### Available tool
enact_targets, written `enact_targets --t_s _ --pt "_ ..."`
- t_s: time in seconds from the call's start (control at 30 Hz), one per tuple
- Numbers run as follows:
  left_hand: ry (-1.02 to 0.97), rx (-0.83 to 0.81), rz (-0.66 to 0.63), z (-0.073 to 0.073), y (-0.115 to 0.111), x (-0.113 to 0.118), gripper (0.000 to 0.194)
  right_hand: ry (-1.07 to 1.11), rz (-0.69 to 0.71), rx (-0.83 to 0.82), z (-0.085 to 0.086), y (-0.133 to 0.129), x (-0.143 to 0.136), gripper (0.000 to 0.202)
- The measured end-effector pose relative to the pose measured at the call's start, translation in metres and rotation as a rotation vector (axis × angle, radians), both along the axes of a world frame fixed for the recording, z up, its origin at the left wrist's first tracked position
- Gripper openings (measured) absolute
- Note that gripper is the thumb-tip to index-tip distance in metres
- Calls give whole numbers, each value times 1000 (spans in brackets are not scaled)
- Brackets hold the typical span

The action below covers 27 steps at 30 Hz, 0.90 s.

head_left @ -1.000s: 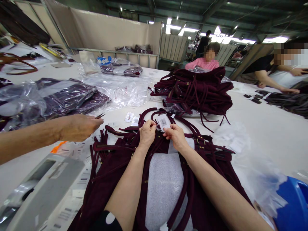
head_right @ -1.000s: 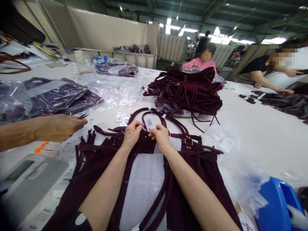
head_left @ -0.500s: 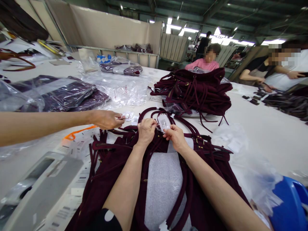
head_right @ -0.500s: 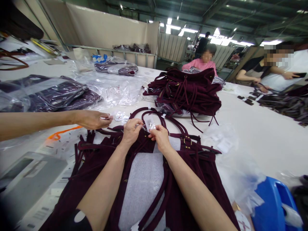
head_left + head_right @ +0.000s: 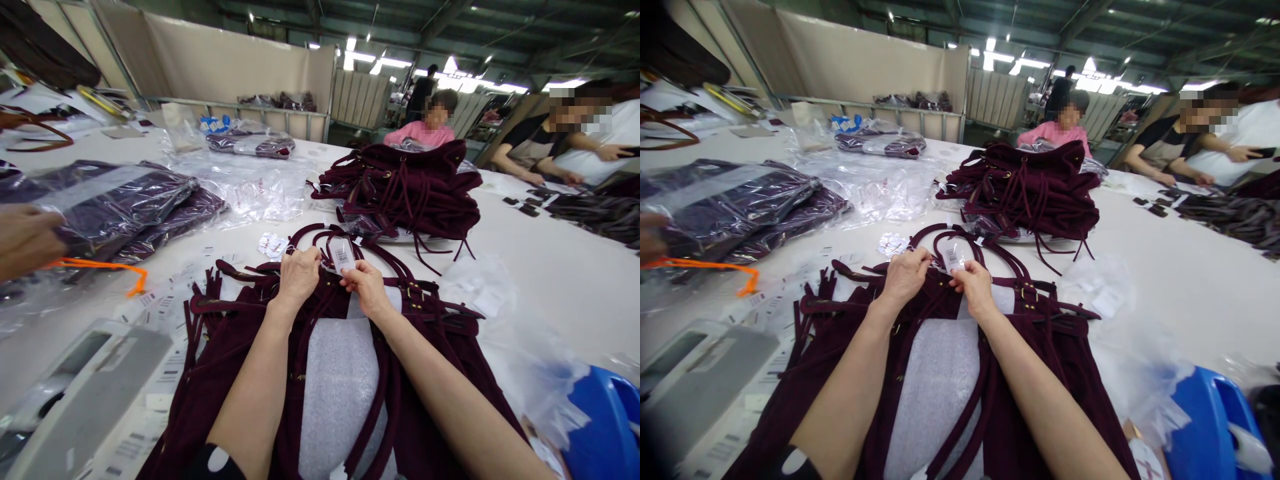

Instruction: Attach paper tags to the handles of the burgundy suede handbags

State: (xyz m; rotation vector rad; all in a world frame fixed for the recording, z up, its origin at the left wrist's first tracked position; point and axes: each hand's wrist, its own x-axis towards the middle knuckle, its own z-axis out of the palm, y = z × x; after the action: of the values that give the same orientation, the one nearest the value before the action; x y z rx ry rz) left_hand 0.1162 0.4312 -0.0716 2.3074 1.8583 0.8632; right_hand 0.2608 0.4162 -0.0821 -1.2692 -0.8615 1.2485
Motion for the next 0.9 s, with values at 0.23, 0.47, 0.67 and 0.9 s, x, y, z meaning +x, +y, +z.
enact_targets --t_s 0.23,0.47,0.67,0.9 --pt "-217 22 17 -3 4 -9 11 -13 -23 -8 -4 1 2 17" --pt "-104 -6 5 -5 5 -15 37 -62 -87 -30 -10 3 7 14" --pt "-63 -189 88 -8 8 -24 33 -110 -112 -77 -14 4 10 13" --pt "-101 -391 126 -8 10 -24 13 -234 -93 -170 -4 1 20 15"
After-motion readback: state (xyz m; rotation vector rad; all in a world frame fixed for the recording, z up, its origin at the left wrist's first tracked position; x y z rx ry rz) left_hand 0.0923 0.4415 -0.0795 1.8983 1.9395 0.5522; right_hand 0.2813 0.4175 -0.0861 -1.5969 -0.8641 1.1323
